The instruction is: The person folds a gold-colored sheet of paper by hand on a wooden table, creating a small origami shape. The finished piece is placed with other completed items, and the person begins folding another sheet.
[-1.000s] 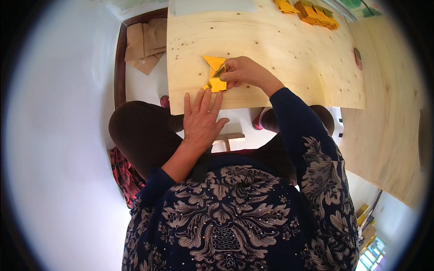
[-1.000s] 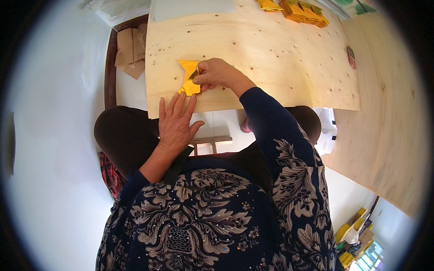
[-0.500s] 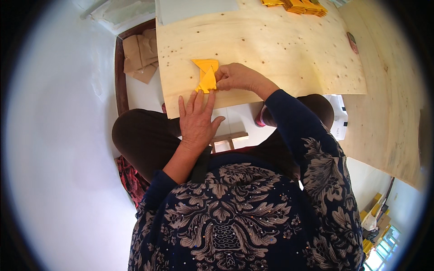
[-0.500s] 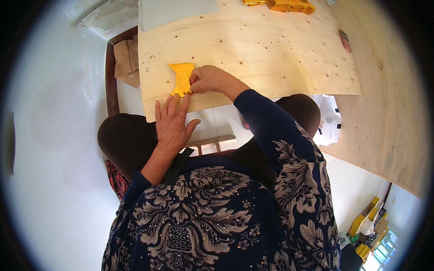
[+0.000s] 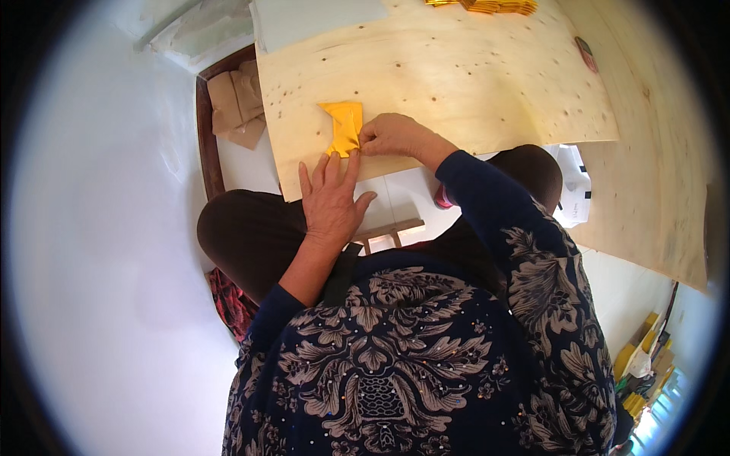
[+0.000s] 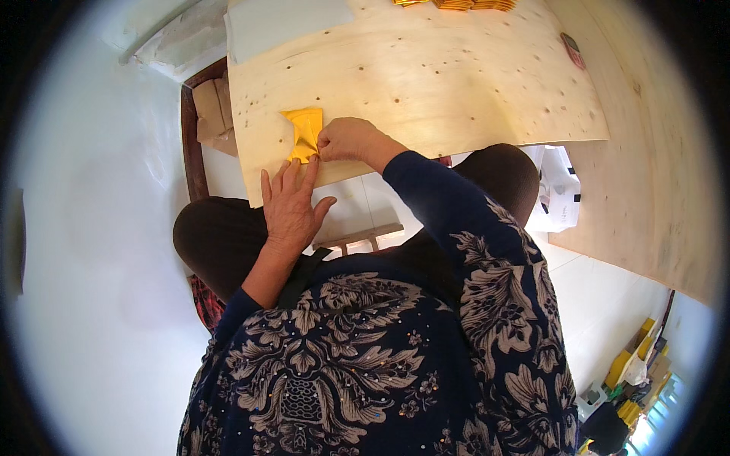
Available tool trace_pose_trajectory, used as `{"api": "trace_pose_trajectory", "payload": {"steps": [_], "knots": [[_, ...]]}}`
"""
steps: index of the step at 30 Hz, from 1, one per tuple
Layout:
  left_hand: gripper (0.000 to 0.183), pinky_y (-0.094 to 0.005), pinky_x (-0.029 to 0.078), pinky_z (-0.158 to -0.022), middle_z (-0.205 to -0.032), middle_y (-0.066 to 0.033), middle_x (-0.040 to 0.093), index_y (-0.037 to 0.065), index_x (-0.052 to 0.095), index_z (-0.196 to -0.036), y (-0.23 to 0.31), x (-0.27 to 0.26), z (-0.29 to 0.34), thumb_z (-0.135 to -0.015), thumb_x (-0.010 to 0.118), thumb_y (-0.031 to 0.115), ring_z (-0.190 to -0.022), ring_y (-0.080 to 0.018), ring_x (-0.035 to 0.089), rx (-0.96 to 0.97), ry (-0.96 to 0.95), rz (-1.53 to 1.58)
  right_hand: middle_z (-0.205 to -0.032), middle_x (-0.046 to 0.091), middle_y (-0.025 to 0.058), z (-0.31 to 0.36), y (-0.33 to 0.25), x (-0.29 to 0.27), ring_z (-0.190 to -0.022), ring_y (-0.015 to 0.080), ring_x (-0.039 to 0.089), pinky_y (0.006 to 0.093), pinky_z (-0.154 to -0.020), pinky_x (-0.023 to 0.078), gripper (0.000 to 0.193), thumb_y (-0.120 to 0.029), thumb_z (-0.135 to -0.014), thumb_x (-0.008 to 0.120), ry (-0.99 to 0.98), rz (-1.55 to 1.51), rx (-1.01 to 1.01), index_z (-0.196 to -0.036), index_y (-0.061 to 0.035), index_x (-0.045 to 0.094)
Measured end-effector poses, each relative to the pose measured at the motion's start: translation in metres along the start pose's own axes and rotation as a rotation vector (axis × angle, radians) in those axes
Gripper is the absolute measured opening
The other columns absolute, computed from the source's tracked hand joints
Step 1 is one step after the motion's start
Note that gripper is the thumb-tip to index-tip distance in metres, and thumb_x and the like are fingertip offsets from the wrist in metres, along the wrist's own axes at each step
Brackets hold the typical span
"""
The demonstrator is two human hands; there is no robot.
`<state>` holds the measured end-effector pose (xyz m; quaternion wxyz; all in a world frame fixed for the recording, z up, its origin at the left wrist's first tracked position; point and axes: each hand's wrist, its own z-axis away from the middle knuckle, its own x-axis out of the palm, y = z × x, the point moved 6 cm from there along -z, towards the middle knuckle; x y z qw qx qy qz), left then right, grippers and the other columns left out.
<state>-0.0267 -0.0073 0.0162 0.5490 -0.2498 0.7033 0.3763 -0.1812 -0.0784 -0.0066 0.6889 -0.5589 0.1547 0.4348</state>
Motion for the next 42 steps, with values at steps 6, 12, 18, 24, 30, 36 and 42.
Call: {"api": "trace_pose_trajectory", "payload": {"steps": [6, 12, 18, 24, 30, 36, 42], "knots": [[0.079, -0.06, 0.016, -0.117, -0.138, -0.0162, 0.048, 0.019, 0.045, -0.147, 0.001, -0.001, 0.0, -0.078, 0.076, 0.042, -0.135, -0.035, 0.039, 0.021, -0.014, -0.015, -0.082, 0.07, 0.0114, -0.001, 0.003, 0.003, -0.078, 0.0283, 0.066, 0.0385, -0.071, 0.05, 0.025, -0.031, -0.077, 0.064, -0.025, 0.056, 0.003, -0.085, -0.0101, 0.074], [0.076, -0.0611, 0.015, -0.116, -0.14, -0.016, 0.047, 0.026, 0.047, -0.146, -0.001, -0.001, -0.001, -0.078, 0.077, 0.042, -0.136, -0.0343, 0.04, 0.017, -0.057, -0.064, -0.082, 0.071, 0.0114, -0.006, 0.008, -0.005, -0.077, 0.0261, 0.066, 0.0365, -0.071, 0.05, 0.031, -0.037, -0.08, 0.066, -0.068, -0.131, 0.061, -0.088, -0.0086, 0.075], [0.075, -0.0624, 0.016, -0.115, -0.14, -0.0155, 0.047, 0.027, 0.049, -0.145, 0.0, -0.001, -0.001, -0.076, 0.078, 0.042, -0.135, -0.0342, 0.041, 0.028, -0.057, -0.085, -0.09, 0.072, 0.0118, -0.006, 0.01, -0.015, -0.087, 0.0284, 0.068, 0.0398, -0.074, 0.053, 0.04, -0.047, -0.077, 0.067, 0.178, -0.154, 0.163, -0.091, -0.0109, 0.076], [0.076, -0.0631, 0.016, -0.115, -0.139, -0.0149, 0.046, 0.026, 0.05, -0.143, -0.001, -0.002, -0.001, -0.074, 0.079, 0.041, -0.134, -0.0346, 0.041, 0.037, -0.077, -0.084, -0.092, 0.073, 0.0079, -0.009, 0.011, -0.013, -0.09, 0.0263, 0.069, 0.0393, -0.076, 0.054, 0.034, -0.042, -0.078, 0.066, 0.209, -0.054, 0.241, -0.094, -0.0139, 0.076], [0.075, -0.0635, 0.014, -0.115, -0.138, -0.0145, 0.048, 0.027, 0.051, -0.142, -0.001, -0.003, -0.001, -0.074, 0.079, 0.042, -0.135, -0.033, 0.04, 0.041, -0.064, -0.07, -0.088, 0.073, 0.0093, -0.009, 0.012, -0.015, -0.086, 0.0272, 0.069, 0.0396, -0.075, 0.053, 0.033, -0.04, -0.078, 0.068, 0.267, 0.022, 0.249, -0.092, -0.0104, 0.074], [0.076, -0.0635, 0.011, -0.116, -0.138, -0.0153, 0.05, 0.026, 0.05, -0.142, -0.002, -0.002, -0.001, -0.074, 0.079, 0.042, -0.136, -0.0329, 0.039, 0.043, -0.073, -0.066, -0.083, 0.072, 0.0078, -0.01, 0.013, -0.014, -0.081, 0.026, 0.068, 0.0391, -0.071, 0.053, 0.031, -0.04, -0.077, 0.07, 0.313, 0.063, 0.267, -0.087, -0.0109, 0.074], [0.076, -0.063, 0.01, -0.116, -0.139, -0.0169, 0.049, 0.024, 0.051, -0.142, -0.001, -0.001, 0.0, -0.074, 0.078, 0.043, -0.137, -0.0345, 0.038, 0.032, -0.072, -0.051, -0.082, 0.072, 0.0048, 0.002, 0.008, -0.013, -0.08, 0.0251, 0.07, 0.0397, -0.067, 0.053, 0.025, -0.036, -0.072, 0.077, 0.438, 0.022, 0.288, -0.084, -0.0153, 0.072]]}}
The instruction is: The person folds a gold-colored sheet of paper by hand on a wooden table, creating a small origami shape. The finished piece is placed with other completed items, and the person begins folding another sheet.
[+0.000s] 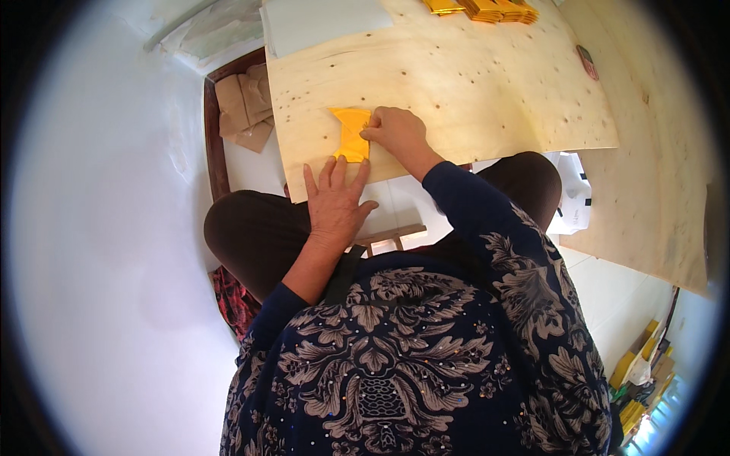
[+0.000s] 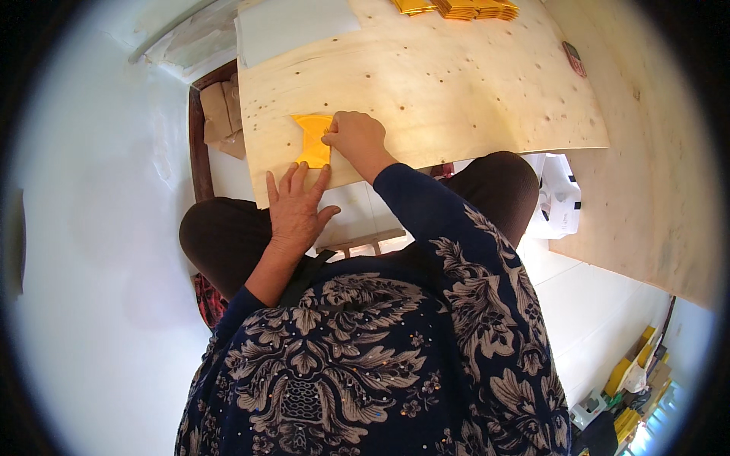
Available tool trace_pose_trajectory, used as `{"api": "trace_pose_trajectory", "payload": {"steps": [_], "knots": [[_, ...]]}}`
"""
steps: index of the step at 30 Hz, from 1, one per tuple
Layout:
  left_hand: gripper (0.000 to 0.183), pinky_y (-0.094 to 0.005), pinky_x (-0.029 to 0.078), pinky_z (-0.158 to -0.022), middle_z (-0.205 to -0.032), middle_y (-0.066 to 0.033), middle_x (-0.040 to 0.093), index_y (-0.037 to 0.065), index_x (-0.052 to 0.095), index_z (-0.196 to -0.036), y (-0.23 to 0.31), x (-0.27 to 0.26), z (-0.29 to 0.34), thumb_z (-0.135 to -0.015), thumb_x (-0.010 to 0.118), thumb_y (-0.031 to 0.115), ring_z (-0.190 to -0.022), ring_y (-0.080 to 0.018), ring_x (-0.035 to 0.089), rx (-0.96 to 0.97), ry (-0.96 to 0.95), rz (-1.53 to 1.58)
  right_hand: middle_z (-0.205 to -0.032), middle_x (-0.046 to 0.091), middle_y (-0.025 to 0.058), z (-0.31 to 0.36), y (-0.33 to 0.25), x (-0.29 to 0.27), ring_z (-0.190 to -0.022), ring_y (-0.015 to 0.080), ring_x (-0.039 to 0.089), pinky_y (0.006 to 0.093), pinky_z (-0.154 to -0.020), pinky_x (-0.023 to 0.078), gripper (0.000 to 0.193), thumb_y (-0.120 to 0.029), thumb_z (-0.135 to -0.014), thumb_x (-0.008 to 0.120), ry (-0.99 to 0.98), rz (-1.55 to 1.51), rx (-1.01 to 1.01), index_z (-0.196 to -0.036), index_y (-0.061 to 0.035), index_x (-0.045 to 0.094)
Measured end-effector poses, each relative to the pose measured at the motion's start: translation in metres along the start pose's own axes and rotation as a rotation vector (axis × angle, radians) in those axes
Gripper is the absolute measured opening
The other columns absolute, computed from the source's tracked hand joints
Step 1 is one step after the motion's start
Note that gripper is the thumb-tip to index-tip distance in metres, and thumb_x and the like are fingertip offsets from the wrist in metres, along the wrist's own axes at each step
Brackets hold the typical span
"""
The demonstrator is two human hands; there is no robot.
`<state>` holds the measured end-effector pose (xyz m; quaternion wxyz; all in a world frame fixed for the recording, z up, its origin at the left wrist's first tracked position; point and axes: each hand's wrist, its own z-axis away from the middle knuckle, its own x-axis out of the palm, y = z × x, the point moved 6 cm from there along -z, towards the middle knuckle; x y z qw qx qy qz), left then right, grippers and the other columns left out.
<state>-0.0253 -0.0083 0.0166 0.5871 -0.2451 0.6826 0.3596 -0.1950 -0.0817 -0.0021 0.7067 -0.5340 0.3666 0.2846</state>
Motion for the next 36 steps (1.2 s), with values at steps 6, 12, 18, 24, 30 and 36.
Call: {"api": "trace_pose_trajectory", "payload": {"steps": [6, 12, 18, 24, 30, 36], "knots": [[0.077, -0.0628, 0.011, -0.116, -0.138, -0.0166, 0.049, 0.023, 0.051, -0.142, 0.0, 0.001, 0.001, -0.073, 0.079, 0.042, -0.136, -0.0349, 0.038, 0.003, 0.032, 0.023, -0.072, 0.069, 0.0008, 0.001, 0.002, -0.007, -0.07, 0.0204, 0.067, 0.0351, -0.062, 0.05, 0.031, -0.041, -0.068, 0.081, 0.053, -0.039, 0.058, -0.077, -0.0147, 0.07], [0.078, -0.0625, 0.012, -0.116, -0.138, -0.0164, 0.048, 0.024, 0.051, -0.142, -0.001, 0.003, 0.003, -0.072, 0.08, 0.042, -0.136, -0.0349, 0.038, -0.014, 0.049, 0.052, -0.071, 0.068, 0.0011, -0.002, 0.002, -0.01, -0.068, 0.02, 0.066, 0.0344, -0.06, 0.05, 0.034, -0.043, -0.066, 0.082, 0.036, -0.037, 0.106, -0.079, -0.0145, 0.07], [0.077, -0.0616, 0.009, -0.117, -0.142, -0.0165, 0.047, 0.023, 0.051, -0.141, 0.0, 0.002, 0.001, -0.072, 0.08, 0.041, -0.139, -0.0349, 0.036, -0.034, 0.021, 0.056, -0.097, 0.071, 0.0097, 0.027, -0.035, -0.012, -0.092, 0.0281, 0.067, 0.039, -0.078, 0.052, 0.018, -0.026, -0.086, 0.071, 0.337, 0.014, -0.324, -0.092, -0.0091, 0.072], [0.069, -0.0617, 0.011, -0.118, -0.145, -0.0115, 0.046, 0.012, 0.053, -0.139, -0.008, 0.009, 0.007, -0.078, 0.075, 0.034, -0.141, -0.0286, 0.035, -0.019, 0.02, 0.016, -0.141, 0.05, 0.0237, 0.062, -0.041, 0.034, -0.137, 0.0401, 0.041, 0.0469, -0.116, 0.029, 0.047, -0.027, -0.097, 0.056, 0.179, 0.075, -0.664, -0.13, 0.0053, 0.055], [0.055, -0.0605, 0.015, -0.118, -0.141, -0.0066, 0.05, 0.007, 0.056, -0.134, -0.023, 0.009, 0.015, -0.085, 0.066, 0.028, -0.139, -0.0246, 0.039, -0.028, 0.154, -0.045, -0.149, 0.042, 0.0235, 0.063, -0.034, 0.04, -0.143, 0.0384, 0.033, 0.0466, -0.12, 0.023, 0.062, -0.039, -0.096, 0.055, 0.105, 0.261, -0.738, -0.138, 0.0058, 0.048], [0.037, -0.0468, 0.037, -0.105, -0.121, -0.0119, 0.063, 0.004, 0.067, -0.113, -0.069, -0.027, 0.029, -0.087, 0.066, 0.03, -0.12, -0.0279, 0.055, -0.274, 0.218, 0.126, -0.151, 0.039, 0.0244, 0.079, -0.037, 0.034, -0.145, 0.038, 0.03, 0.0468, -0.12, 0.022, 0.078, -0.05, -0.088, 0.063, 0.052, 0.268, -0.777, -0.139, 0.0066, 0.046]]}}
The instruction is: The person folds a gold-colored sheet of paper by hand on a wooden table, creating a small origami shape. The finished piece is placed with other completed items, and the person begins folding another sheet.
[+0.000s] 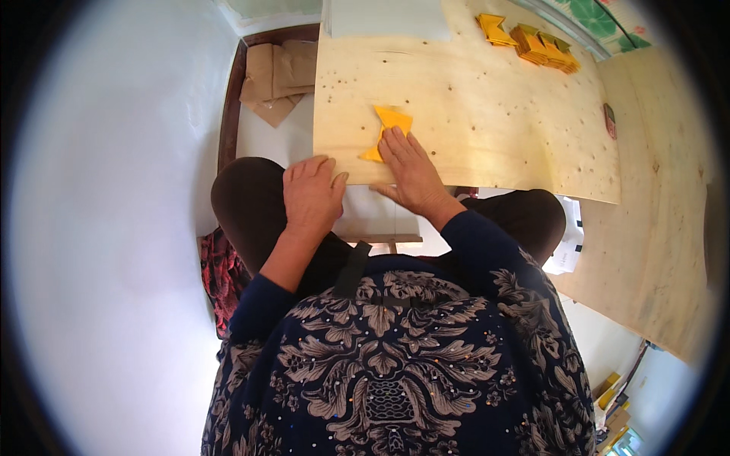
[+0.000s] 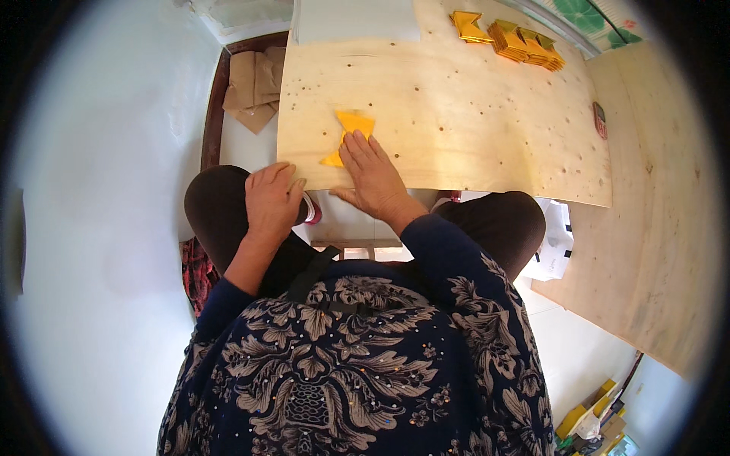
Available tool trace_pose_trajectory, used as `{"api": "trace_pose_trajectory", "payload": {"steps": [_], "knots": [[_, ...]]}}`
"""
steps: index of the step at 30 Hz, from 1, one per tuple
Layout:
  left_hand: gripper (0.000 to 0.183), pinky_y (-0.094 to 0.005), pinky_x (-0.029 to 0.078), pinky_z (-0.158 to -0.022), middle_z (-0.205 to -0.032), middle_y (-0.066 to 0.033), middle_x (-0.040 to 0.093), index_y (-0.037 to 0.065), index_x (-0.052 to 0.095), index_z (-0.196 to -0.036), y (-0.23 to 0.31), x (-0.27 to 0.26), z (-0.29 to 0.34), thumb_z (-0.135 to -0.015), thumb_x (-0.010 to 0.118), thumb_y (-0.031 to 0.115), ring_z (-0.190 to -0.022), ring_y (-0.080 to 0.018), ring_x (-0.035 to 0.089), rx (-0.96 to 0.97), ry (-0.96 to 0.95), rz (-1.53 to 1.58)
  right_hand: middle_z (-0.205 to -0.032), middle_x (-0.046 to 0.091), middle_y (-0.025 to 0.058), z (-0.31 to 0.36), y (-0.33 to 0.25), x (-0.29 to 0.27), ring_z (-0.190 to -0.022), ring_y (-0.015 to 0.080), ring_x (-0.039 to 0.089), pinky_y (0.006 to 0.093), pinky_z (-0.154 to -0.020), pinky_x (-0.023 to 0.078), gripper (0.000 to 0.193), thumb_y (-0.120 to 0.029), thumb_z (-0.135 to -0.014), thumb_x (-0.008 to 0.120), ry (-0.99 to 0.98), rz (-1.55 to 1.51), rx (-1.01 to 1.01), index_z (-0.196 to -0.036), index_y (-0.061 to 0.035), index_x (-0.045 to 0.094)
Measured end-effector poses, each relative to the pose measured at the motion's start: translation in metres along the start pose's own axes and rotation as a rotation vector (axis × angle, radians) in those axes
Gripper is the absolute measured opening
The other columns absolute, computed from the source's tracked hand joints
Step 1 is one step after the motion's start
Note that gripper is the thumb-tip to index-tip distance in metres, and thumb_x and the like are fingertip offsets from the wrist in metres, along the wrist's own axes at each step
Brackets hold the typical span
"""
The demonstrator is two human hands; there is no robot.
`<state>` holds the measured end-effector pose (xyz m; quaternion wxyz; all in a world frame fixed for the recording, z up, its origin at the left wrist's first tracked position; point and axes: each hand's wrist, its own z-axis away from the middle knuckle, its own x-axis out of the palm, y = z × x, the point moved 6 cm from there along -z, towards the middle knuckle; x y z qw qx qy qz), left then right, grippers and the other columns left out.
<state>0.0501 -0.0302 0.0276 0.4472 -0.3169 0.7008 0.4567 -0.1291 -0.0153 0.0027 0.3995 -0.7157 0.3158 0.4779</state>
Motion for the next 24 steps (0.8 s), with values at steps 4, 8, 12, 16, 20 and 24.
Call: {"api": "trace_pose_trajectory", "payload": {"steps": [4, 8, 12, 16, 20, 24], "knots": [[0.043, -0.0402, 0.054, -0.073, -0.089, -0.0199, 0.07, -0.005, 0.065, -0.106, -0.009, 0.019, 0.035, -0.091, 0.066, 0.036, -0.079, -0.036, 0.068, -0.245, -0.237, 0.652, -0.149, 0.041, 0.0246, 0.036, -0.029, -0.005, -0.143, 0.0386, 0.033, 0.0476, -0.119, 0.023, 0.077, -0.048, -0.087, 0.065, 0.047, -0.113, -0.025, -0.138, 0.0066, 0.047], [0.036, -0.0265, 0.052, -0.066, -0.083, -0.0083, 0.07, 0.0, 0.067, -0.102, 0.01, 0.073, 0.055, -0.094, 0.063, 0.035, -0.075, -0.0174, 0.066, -0.472, -0.477, 0.93, -0.148, 0.043, 0.0247, 0.06, -0.04, 0.001, -0.141, 0.0385, 0.036, 0.0468, -0.118, 0.025, 0.069, -0.04, -0.088, 0.067, 0.124, -0.093, 0.02, -0.137, 0.0056, 0.049], [0.025, -0.023, 0.047, -0.059, -0.077, -0.0049, 0.067, 0.004, 0.066, -0.1, 0.02, 0.09, 0.052, -0.095, 0.065, 0.028, -0.066, -0.0115, 0.062, -0.666, -0.582, 1.249, -0.146, 0.045, 0.0238, 0.073, -0.041, -0.005, -0.137, 0.039, 0.042, 0.0451, -0.115, 0.032, 0.06, -0.032, -0.091, 0.064, 0.123, -0.202, -0.021, -0.136, 0.0052, 0.05], [0.016, -0.021, 0.041, -0.056, -0.073, -0.0022, 0.065, 0.005, 0.066, -0.088, 0.023, 0.062, 0.042, -0.092, 0.068, 0.02, -0.061, -0.0078, 0.056, -0.485, -0.449, 1.15, -0.138, 0.054, 0.0199, 0.093, -0.013, -0.03, -0.127, 0.0339, 0.053, 0.0414, -0.105, 0.044, 0.053, -0.028, -0.095, 0.061, 0.379, -0.587, 0.584, -0.136, 0.0035, 0.051], [0.014, -0.0208, 0.04, -0.057, -0.069, -0.0011, 0.062, 0.004, 0.066, -0.086, 0.039, 0.046, 0.048, -0.09, 0.068, 0.017, -0.061, -0.0065, 0.054, -0.425, -0.479, 1.14, -0.12, 0.064, 0.0106, 0.089, -0.003, -0.023, -0.11, 0.0175, 0.063, 0.0328, -0.092, 0.052, 0.045, -0.033, -0.101, 0.058, 0.519, -1.628, 0.835, -0.132, -0.0007, 0.055], [0.015, -0.0229, 0.045, -0.061, -0.084, -0.0055, 0.066, 0.001, 0.066, -0.095, 0.055, 0.029, 0.048, -0.087, 0.072, 0.013, -0.068, -0.0109, 0.06, -0.344, -0.443, 1.014, -0.105, 0.069, 0.003, 0.087, -0.013, -0.015, -0.094, 0.0119, 0.065, 0.031, -0.083, 0.053, 0.033, -0.03, -0.098, 0.063, 0.388, -1.797, 0.953, -0.122, -0.0075, 0.061]]}}
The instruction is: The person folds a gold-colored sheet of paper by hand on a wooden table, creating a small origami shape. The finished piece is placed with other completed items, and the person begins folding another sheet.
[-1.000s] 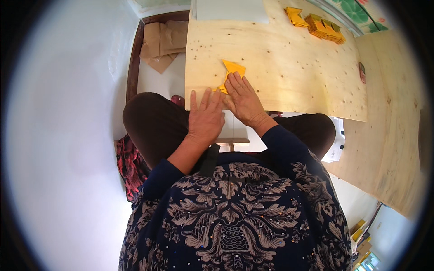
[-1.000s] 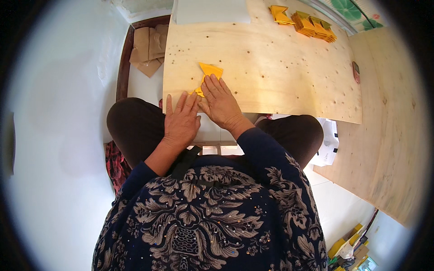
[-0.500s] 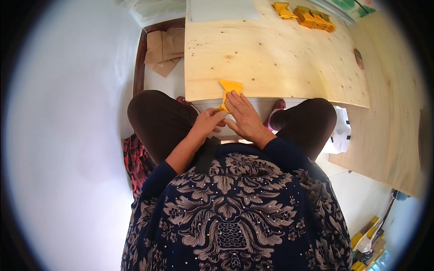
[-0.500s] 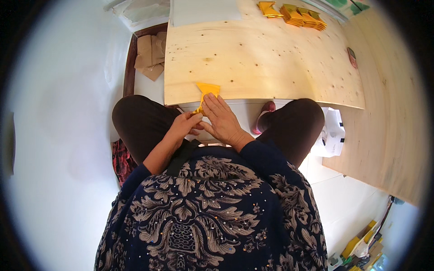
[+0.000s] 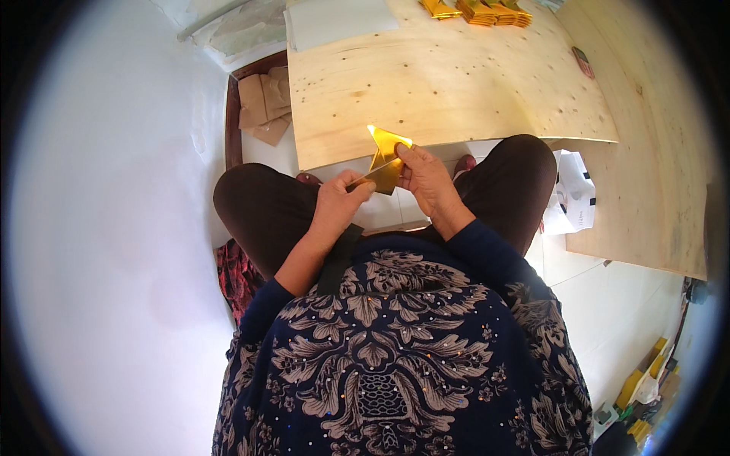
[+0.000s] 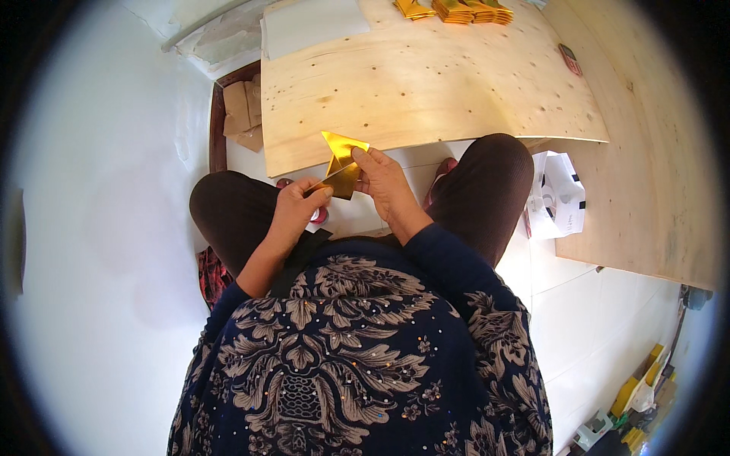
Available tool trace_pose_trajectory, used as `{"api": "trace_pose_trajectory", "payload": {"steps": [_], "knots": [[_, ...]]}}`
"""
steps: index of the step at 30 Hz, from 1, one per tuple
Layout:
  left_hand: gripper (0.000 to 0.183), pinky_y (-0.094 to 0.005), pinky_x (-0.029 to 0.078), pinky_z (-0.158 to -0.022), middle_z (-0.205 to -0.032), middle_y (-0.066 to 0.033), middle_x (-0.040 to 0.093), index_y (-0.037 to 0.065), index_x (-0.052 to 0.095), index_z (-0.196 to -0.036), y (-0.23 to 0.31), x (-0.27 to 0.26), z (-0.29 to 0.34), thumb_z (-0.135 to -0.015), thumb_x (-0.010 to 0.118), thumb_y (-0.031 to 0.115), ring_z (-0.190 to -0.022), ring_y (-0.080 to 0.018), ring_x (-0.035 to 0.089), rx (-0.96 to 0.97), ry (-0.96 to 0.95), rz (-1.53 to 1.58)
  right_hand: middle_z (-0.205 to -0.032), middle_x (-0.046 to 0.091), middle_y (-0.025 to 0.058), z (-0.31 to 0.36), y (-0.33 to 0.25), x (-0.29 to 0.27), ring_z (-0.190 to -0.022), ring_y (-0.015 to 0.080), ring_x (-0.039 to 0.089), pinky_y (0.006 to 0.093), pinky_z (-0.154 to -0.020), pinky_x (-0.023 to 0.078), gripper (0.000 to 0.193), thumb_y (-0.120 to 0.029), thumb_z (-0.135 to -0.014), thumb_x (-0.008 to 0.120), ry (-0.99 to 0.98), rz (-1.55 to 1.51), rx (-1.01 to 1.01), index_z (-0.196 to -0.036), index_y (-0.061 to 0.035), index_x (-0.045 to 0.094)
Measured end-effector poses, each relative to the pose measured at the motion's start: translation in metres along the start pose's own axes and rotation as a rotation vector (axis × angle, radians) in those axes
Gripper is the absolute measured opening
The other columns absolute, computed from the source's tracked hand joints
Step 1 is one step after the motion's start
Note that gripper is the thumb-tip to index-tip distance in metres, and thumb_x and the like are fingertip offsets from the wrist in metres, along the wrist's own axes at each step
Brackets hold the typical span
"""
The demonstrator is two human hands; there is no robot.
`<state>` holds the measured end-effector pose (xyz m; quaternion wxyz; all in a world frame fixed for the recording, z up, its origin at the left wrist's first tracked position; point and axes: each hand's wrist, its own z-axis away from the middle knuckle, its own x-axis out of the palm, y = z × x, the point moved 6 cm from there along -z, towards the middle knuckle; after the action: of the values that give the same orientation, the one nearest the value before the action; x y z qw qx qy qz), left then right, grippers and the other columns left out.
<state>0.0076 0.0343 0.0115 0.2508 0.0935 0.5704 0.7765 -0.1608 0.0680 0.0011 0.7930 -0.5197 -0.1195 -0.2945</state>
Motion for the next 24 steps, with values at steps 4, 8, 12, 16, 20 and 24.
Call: {"api": "trace_pose_trajectory", "payload": {"steps": [4, 8, 12, 16, 20, 24], "knots": [[0.038, -0.0332, 0.053, -0.079, -0.116, -0.0114, 0.06, 0.005, 0.063, -0.109, 0.051, -0.006, 0.022, -0.076, 0.079, 0.014, -0.091, -0.0231, 0.066, 0.533, 0.279, -0.42, -0.105, 0.068, 0.0029, 0.006, -0.006, 0.0, -0.094, 0.0124, 0.065, 0.0312, -0.084, 0.053, 0.031, -0.029, -0.099, 0.061, 0.044, -0.04, -0.071, -0.122, -0.0077, 0.061], [0.042, -0.0334, 0.054, -0.085, -0.119, -0.0124, 0.057, 0.005, 0.062, -0.111, 0.071, 0.002, 0.021, -0.073, 0.081, 0.008, -0.097, -0.0258, 0.066, 0.645, 0.156, -0.441, -0.107, 0.068, 0.004, 0.012, -0.012, 0.006, -0.095, 0.0136, 0.065, 0.0311, -0.087, 0.051, 0.033, -0.029, -0.101, 0.056, 0.007, 0.012, -0.133, -0.125, -0.0058, 0.059], [0.032, -0.0324, 0.054, -0.083, -0.11, -0.0122, 0.061, 0.004, 0.064, -0.102, 0.068, 0.008, 0.011, -0.075, 0.08, 0.008, -0.094, -0.0251, 0.067, 0.452, 0.106, -0.499, -0.113, 0.065, 0.0071, 0.016, -0.01, 0.014, -0.1, 0.0157, 0.064, 0.0306, -0.091, 0.049, 0.034, -0.028, -0.103, 0.052, -0.092, -0.143, -0.154, -0.128, -0.0045, 0.056], [0.022, -0.0349, 0.053, -0.077, -0.097, -0.0104, 0.064, 0.005, 0.066, -0.092, 0.064, 0.016, 0.01, -0.077, 0.078, 0.014, -0.089, -0.026, 0.066, 0.324, 0.072, -0.623, -0.119, 0.063, 0.0095, 0.013, -0.01, 0.016, -0.107, 0.0204, 0.061, 0.0331, -0.094, 0.048, 0.039, -0.027, -0.103, 0.05, -0.108, -0.209, -0.146, -0.131, 0.0, 0.052], [0.017, -0.0376, 0.049, -0.075, -0.089, -0.0069, 0.063, 0.008, 0.066, -0.086, 0.072, 0.017, 0.016, -0.076, 0.077, 0.017, -0.083, -0.0268, 0.063, 0.468, 0.174, -0.85, -0.129, 0.057, 0.0136, 0.018, -0.019, 0.013, -0.112, 0.0219, 0.06, 0.034, -0.095, 0.048, 0.058, -0.033, -0.098, 0.061, 0.069, 0.128, -0.278, -0.141, 0.003, 0.044], [0.013, -0.0383, 0.044, -0.076, -0.083, -0.0043, 0.06, 0.011, 0.065, -0.083, 0.08, 0.026, 0.023, -0.076, 0.075, 0.018, -0.079, -0.026, 0.06, 0.731, 0.281, -1.179, -0.133, 0.052, 0.015, 0.024, -0.029, 0.023, -0.112, 0.0201, 0.058, 0.0313, -0.088, 0.05, 0.076, -0.034, -0.089, 0.074, 0.156, 0.59, -0.556, -0.146, 0.0035, 0.04]]}}
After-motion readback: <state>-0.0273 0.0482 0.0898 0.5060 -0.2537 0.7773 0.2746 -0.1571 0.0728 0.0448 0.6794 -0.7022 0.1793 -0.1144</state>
